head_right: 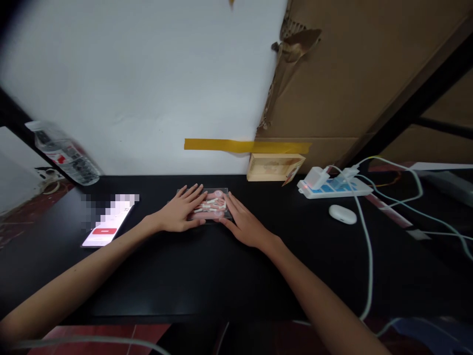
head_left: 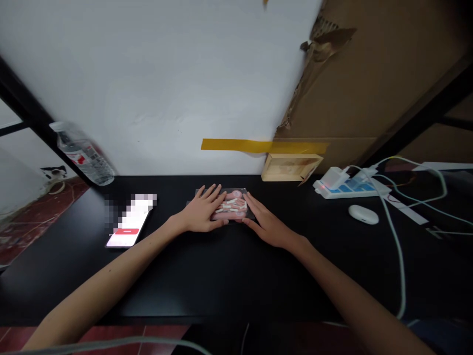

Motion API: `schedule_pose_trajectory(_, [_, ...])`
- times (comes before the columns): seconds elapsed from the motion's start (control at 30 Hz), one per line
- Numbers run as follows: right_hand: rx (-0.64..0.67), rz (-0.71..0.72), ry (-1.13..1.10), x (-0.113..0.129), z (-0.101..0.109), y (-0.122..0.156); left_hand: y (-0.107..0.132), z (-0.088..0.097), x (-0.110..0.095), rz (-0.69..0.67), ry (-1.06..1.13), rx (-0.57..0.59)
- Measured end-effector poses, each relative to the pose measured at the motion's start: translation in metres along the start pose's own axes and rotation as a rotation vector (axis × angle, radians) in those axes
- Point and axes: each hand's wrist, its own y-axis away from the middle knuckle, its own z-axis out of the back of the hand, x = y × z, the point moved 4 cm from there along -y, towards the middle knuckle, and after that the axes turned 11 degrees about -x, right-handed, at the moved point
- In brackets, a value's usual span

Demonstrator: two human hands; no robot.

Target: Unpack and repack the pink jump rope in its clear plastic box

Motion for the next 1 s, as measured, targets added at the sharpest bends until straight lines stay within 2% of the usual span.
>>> schedule_pose_trajectory(0.23, [0.051, 0.047, 0.105, 0.006, 0.012, -0.003, -0.004, 0.009, 0.004, -0.012, 0.13, -0.061])
schedule_pose_trajectory(0.33, [0.061, 0.025, 0.146, -0.009, 0.024, -0.002, -0.001, 0.011, 0.011, 0.024, 0.084, -0.053])
schedule_pose_trajectory(0.43, [0.089, -0.068, 0.223, -0.032, 0.032, 0.001, 0.003, 0.012, 0.022, 0.071, 0.019, -0.044])
schedule_pose_trajectory(0.6, [0.189, -0.197, 0.358, -0.052, 0.023, 0.005, 0.009, 0.009, 0.031, 0.077, -0.02, 0.01])
schedule_pose_trajectory(0.77, [0.179, -0.203, 0.379, -0.045, 0.02, 0.003, 0.009, 0.003, 0.022, 0.059, -0.055, -0.024])
schedule_pose_trajectory(1.0, [0.204, -0.11, 0.273, -0.032, 0.02, 0.002, 0.009, 0.006, 0.004, -0.001, 0.038, -0.074])
